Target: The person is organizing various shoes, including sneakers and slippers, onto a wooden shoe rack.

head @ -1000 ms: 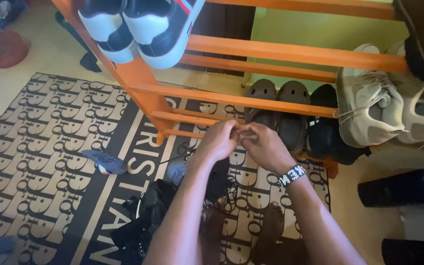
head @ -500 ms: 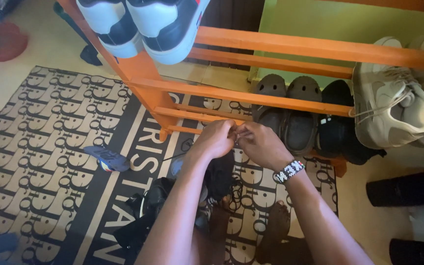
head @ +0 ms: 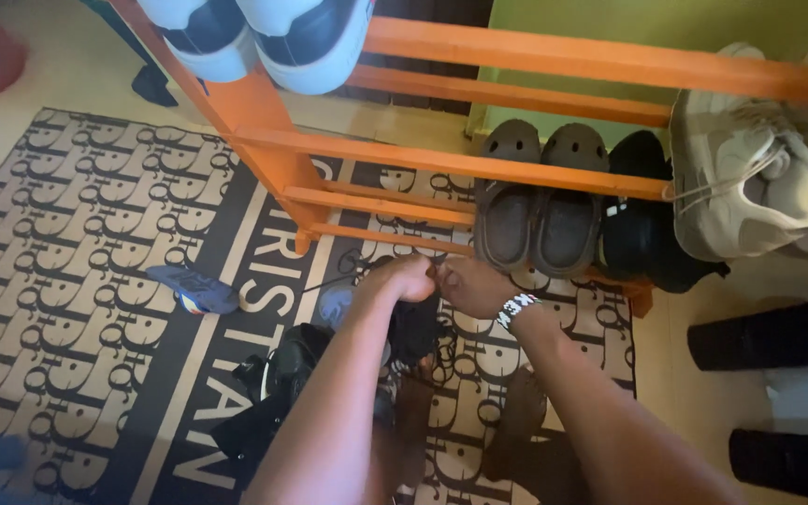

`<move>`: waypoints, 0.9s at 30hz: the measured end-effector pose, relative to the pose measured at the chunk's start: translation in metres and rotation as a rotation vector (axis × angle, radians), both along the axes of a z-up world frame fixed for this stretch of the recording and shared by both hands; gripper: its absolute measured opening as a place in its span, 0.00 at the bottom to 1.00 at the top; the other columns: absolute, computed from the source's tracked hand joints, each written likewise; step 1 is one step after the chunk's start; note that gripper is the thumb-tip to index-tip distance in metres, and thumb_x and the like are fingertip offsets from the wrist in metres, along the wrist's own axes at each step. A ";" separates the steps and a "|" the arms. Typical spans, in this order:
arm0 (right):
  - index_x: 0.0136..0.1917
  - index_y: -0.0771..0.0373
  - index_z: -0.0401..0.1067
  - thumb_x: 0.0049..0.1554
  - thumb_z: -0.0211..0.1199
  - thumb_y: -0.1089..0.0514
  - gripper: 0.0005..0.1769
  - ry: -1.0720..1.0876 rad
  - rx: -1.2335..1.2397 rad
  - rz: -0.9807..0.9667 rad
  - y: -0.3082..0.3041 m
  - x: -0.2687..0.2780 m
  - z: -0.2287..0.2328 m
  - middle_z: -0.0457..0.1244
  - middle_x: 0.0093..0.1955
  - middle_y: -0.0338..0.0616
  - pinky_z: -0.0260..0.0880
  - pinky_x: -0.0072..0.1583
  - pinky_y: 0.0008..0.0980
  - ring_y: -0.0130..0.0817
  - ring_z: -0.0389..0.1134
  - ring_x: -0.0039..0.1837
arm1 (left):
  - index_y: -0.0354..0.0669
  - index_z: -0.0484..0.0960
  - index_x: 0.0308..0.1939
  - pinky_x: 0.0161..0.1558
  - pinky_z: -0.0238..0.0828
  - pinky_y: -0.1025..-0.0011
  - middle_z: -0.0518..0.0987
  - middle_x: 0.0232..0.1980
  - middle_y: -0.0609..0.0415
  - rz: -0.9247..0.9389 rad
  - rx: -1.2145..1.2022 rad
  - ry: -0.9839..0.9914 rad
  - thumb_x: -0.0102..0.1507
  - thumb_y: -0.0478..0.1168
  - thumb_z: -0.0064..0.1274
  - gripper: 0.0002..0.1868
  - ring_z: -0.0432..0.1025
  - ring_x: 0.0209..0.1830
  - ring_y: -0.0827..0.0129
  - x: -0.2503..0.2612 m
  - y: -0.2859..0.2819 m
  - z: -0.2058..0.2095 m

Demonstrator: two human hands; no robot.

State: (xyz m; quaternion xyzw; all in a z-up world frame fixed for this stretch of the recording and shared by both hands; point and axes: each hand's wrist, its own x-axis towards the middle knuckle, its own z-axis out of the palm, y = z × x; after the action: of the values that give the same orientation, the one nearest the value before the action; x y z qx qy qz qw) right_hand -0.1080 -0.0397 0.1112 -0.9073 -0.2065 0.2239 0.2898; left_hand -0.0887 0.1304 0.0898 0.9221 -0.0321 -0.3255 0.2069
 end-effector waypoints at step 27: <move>0.65 0.59 0.71 0.58 0.61 0.56 0.21 0.521 0.167 -0.365 0.035 0.009 -0.205 0.70 0.48 0.49 0.70 0.46 0.33 0.34 0.69 0.42 | 0.48 0.84 0.54 0.53 0.74 0.57 0.82 0.56 0.46 0.154 0.008 0.200 0.63 0.47 0.51 0.18 0.77 0.53 0.54 0.035 0.051 -0.144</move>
State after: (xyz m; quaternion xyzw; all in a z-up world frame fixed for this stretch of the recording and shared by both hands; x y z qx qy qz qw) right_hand -0.0990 -0.0047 -0.0934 -0.8147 0.0233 0.3752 0.4415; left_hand -0.0539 0.1810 -0.0546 0.8854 0.0611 -0.3993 0.2299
